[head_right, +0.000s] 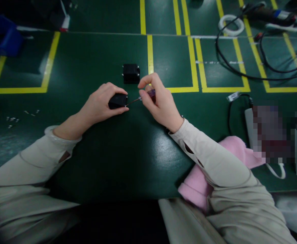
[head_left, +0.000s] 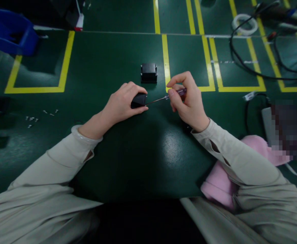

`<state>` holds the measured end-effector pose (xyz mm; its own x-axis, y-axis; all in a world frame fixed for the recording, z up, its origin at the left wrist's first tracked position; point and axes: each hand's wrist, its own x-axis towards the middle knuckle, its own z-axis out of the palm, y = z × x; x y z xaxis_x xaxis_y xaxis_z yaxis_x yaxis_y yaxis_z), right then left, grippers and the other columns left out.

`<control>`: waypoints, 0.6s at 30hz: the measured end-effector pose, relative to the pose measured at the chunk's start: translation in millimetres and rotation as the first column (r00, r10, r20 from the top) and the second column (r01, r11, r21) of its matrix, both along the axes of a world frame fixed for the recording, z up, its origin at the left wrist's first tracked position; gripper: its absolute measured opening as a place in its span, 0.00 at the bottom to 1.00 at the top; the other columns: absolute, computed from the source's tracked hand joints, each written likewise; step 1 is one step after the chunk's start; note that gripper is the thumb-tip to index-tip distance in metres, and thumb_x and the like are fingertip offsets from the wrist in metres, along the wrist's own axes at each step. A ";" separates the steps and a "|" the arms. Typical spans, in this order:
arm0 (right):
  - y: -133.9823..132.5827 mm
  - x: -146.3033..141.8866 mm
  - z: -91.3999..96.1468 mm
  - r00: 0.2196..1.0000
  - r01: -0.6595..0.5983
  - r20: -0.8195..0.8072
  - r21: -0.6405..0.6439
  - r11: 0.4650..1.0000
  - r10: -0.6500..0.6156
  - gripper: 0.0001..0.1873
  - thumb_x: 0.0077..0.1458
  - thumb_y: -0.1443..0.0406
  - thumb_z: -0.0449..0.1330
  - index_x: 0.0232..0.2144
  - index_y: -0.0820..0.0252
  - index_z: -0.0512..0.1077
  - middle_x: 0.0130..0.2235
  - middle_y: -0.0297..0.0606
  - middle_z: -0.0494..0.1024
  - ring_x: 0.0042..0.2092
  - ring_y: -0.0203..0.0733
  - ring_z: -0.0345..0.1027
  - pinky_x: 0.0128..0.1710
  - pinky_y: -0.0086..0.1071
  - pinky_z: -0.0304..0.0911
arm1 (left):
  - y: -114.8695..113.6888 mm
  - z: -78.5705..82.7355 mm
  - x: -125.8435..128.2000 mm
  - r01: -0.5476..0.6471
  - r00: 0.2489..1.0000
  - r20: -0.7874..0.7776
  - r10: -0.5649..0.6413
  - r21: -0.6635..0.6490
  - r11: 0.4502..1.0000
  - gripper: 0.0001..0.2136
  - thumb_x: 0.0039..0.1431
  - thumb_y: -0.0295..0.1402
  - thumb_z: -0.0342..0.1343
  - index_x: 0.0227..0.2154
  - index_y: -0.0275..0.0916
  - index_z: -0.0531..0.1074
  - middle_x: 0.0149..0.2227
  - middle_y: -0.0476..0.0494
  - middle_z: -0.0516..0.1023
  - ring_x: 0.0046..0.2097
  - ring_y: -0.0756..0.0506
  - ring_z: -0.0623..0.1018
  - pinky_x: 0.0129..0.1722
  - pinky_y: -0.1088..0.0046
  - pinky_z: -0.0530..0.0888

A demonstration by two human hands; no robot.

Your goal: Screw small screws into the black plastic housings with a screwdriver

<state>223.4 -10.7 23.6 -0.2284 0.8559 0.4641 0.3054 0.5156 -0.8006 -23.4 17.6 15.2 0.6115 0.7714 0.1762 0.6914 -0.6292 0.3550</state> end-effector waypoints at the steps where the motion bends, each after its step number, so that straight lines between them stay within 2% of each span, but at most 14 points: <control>1: 0.0 0.0 0.0 1.000 0.000 -0.004 0.006 1.000 0.000 0.16 0.68 0.49 0.52 0.42 0.54 0.64 0.26 0.27 0.62 0.26 0.31 0.60 0.29 0.29 0.61 | 0.1 0.0 -0.1 0.001 1.000 -0.001 -0.001 0.004 1.000 0.19 0.62 0.44 0.60 0.52 0.41 0.69 0.50 0.40 0.73 0.51 0.38 0.73 0.51 0.58 0.72; 7: -0.1 0.1 2.3 1.000 -0.008 0.019 -0.006 1.000 0.009 0.14 0.67 0.51 0.53 0.38 0.54 0.64 0.27 0.27 0.64 0.27 0.31 0.61 0.28 0.29 0.60 | 0.6 -0.5 -0.3 0.003 1.000 -0.002 -0.003 -0.005 1.000 0.20 0.62 0.45 0.59 0.52 0.40 0.69 0.50 0.40 0.73 0.52 0.37 0.73 0.52 0.57 0.72; 12: 0.0 1.4 0.2 0.999 -0.022 0.025 0.032 0.999 0.021 0.12 0.67 0.53 0.53 0.43 0.54 0.64 0.25 0.25 0.59 0.24 0.31 0.57 0.28 0.30 0.59 | 0.8 -0.8 -0.4 0.000 1.000 0.003 0.000 0.000 1.000 0.20 0.62 0.45 0.59 0.52 0.41 0.69 0.50 0.40 0.74 0.52 0.37 0.73 0.51 0.58 0.72; 18: -1.8 -1.0 3.9 0.999 -0.014 0.032 -0.013 1.000 0.014 0.14 0.67 0.51 0.54 0.40 0.55 0.64 0.27 0.26 0.62 0.27 0.31 0.61 0.29 0.29 0.59 | 3.1 -1.8 -2.0 0.036 0.999 0.040 -0.036 -0.010 0.999 0.19 0.62 0.45 0.60 0.51 0.40 0.69 0.49 0.40 0.74 0.51 0.38 0.73 0.51 0.58 0.71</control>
